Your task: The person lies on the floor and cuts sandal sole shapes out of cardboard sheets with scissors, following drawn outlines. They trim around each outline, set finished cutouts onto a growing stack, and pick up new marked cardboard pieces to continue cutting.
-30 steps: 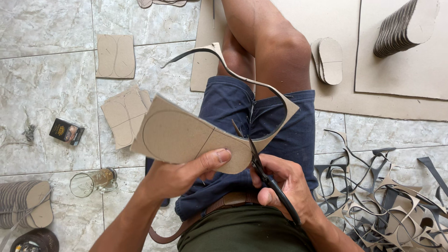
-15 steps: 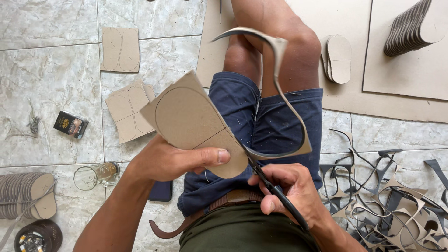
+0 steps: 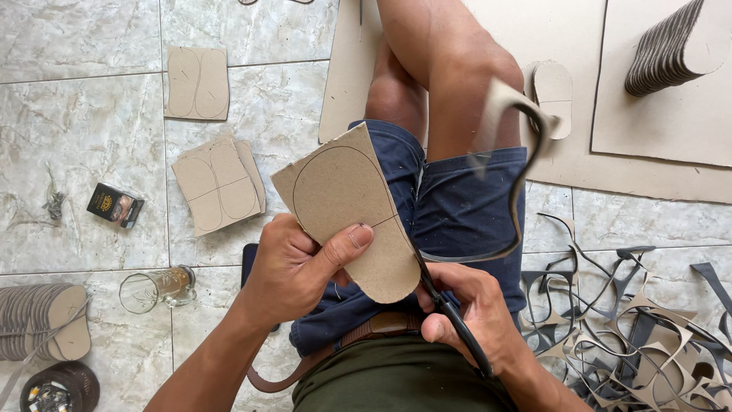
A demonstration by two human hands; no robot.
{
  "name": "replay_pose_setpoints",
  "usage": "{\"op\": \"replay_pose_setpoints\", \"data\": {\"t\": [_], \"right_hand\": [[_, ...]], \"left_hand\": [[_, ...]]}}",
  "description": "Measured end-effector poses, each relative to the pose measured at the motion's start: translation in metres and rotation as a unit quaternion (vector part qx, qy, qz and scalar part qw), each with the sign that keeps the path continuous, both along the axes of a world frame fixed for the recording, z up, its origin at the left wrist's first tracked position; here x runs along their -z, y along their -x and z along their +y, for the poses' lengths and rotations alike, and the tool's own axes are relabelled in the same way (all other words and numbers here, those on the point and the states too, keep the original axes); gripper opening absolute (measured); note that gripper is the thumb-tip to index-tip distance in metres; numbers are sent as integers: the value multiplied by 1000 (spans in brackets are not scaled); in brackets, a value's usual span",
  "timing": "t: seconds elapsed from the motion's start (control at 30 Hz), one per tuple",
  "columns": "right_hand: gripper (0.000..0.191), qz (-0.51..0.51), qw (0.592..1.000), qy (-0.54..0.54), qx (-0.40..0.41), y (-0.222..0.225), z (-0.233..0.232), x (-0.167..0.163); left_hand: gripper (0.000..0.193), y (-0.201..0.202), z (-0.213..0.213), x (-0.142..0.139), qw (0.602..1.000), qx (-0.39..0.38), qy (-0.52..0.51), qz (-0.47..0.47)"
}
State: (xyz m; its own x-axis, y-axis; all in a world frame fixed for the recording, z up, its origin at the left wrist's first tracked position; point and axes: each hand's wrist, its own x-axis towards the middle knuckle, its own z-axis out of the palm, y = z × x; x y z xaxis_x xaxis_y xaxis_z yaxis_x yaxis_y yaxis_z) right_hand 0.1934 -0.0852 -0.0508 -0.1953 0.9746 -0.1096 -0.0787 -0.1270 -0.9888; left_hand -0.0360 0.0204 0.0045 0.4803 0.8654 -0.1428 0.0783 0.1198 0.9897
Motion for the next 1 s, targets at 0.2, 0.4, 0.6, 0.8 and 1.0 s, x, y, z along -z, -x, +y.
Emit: {"op": "replay_pose_setpoints", "data": {"t": [0.2,0.4,0.6,0.8,1.0], "right_hand": [[42,-154,987,44,23,-1,-7,4],[32,-94,994,26,38,4,0,-7],[25,-87,992,-64,69,5,-7,0],[26,-158,986,9,51,0,-9,4],[27,0,997,32,69,2,-19,16]], "left_hand": [[26,-4,-6,2,999,-12,33,-11],[25,-7,-19,5,998,16,58,-29],[28,-25,-34,-2,983,-36,144,-113],[30,-20,-28,2,994,-50,66,-69],[28,-26,-41,-4,975,-56,173,-128]]}}
